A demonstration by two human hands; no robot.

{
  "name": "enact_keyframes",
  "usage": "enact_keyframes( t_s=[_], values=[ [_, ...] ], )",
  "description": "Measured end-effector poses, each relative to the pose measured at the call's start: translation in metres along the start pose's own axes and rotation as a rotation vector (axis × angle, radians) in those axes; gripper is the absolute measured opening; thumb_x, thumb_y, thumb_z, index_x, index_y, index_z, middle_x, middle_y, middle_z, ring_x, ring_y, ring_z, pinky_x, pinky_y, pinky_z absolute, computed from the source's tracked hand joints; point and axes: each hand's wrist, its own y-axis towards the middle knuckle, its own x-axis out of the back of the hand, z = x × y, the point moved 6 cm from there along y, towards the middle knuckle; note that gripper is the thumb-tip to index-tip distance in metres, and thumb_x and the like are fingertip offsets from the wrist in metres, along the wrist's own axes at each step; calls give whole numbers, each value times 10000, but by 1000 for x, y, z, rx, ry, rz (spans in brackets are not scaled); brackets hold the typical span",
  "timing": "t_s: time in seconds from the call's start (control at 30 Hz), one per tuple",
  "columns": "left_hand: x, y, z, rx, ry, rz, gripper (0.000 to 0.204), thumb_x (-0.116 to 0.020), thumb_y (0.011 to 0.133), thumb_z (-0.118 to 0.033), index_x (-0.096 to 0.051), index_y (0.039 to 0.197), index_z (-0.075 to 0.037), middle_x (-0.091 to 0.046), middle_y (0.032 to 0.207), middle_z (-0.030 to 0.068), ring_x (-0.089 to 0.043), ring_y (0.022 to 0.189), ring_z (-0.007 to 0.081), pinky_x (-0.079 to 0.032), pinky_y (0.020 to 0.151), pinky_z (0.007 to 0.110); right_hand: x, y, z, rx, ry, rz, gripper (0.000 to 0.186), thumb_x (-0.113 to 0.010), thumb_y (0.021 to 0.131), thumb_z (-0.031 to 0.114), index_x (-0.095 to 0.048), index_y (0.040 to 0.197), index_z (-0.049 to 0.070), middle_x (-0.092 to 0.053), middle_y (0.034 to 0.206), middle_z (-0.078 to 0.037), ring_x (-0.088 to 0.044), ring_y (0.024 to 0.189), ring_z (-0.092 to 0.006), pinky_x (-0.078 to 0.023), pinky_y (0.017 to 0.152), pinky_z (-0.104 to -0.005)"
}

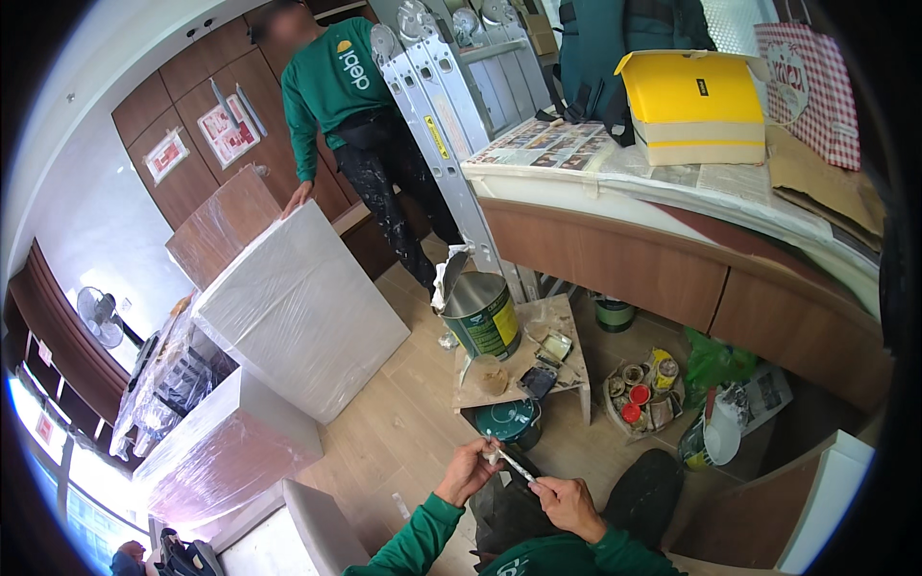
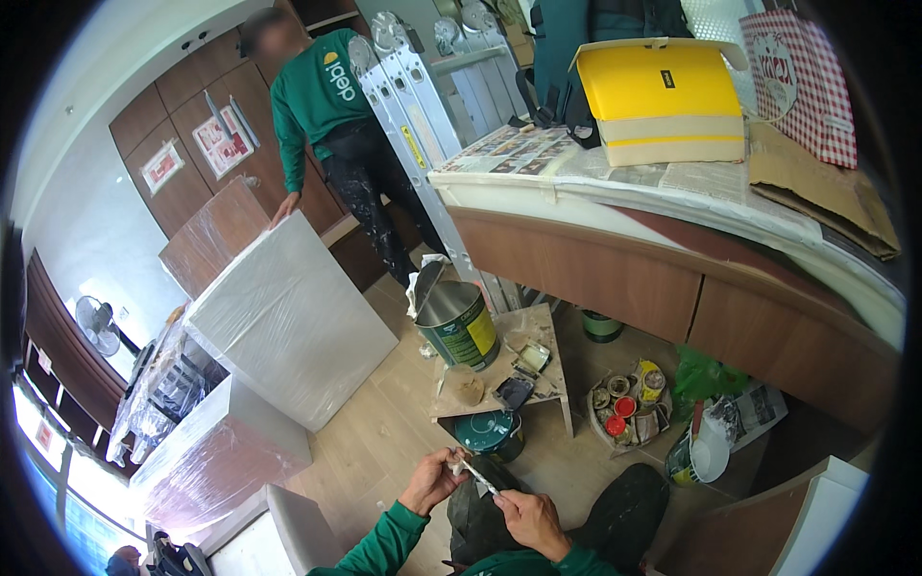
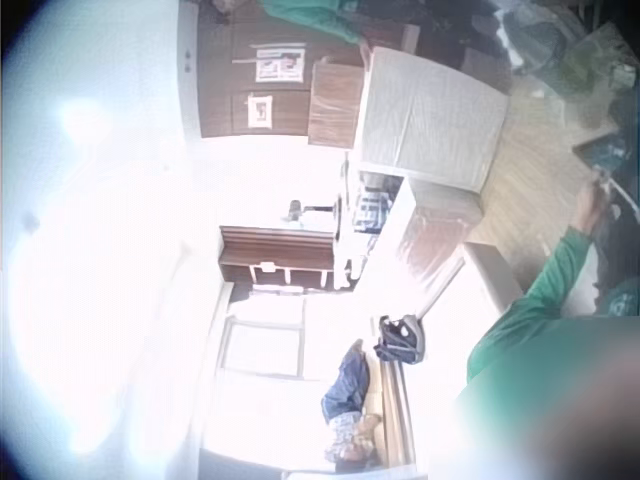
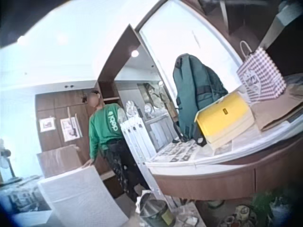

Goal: The person kneels on the floor and mixes dark paint in a small container using a brush. They repeatedly dip the brush into a larger paint bucket to add more paint and continue stirring the mixture. The person also wipes the brush on a cloth and a paint can lid during the process.

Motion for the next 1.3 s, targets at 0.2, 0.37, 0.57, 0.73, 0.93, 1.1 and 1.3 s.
enact_keyframes(
  t_s=[0.2,0.37,0.57,0.73,0.93,1.1,1.3],
  values=[
    [-4,-10,-11,-104,191,16,174,-612,938,9,-686,1071,92,-698,958,118,-646,800,191,-534,705,323,-3,4,-21,-53,104,83,206,-655,1023,223,-758,1073,52,-666,658,-136,-660,584,-282,-504,570,-402],
    [-10,-12,-28,-238,298,-20,150,-622,915,16,-717,992,104,-699,885,125,-650,762,209,-524,694,338,-10,7,-21,-122,315,71,234,-681,1011,159,-764,1157,-3,-688,668,-33,-610,591,-78,-492,557,-280],
    [-5,-8,-15,-339,199,-123,116,-641,909,16,-722,961,80,-695,838,92,-657,699,205,-546,661,341,-13,6,-18,-118,288,-4,239,-703,995,127,-765,1171,-22,-699,686,-30,-601,601,-64,-472,551,-255],
    [3,0,5,-194,-46,-144,124,-628,911,-9,-704,946,82,-678,861,109,-641,708,231,-537,651,363,-18,4,-21,-141,241,-38,241,-697,998,121,-762,1162,-43,-698,688,-26,-593,601,-65,-465,554,-258],
    [5,-10,-3,-248,176,-144,159,-610,911,-34,-700,995,66,-673,882,95,-647,796,207,-529,651,369,-9,8,-17,-90,93,-4,241,-692,991,179,-777,1170,41,-706,656,-69,-651,566,-124,-506,553,-307],
    [9,-16,-6,-248,165,-135,145,-609,889,27,-704,965,105,-680,865,104,-643,736,218,-512,661,345,-9,4,-16,-109,122,26,234,-701,988,188,-786,1149,42,-720,669,-80,-666,569,-129,-519,560,-309],
    [19,-11,5,-274,120,-188,133,-625,876,24,-713,946,96,-698,860,121,-656,760,231,-538,749,347,-11,4,-20,-108,136,28,245,-721,978,189,-784,1163,40,-740,699,-103,-708,608,-141,-543,582,-302]
  ],
)
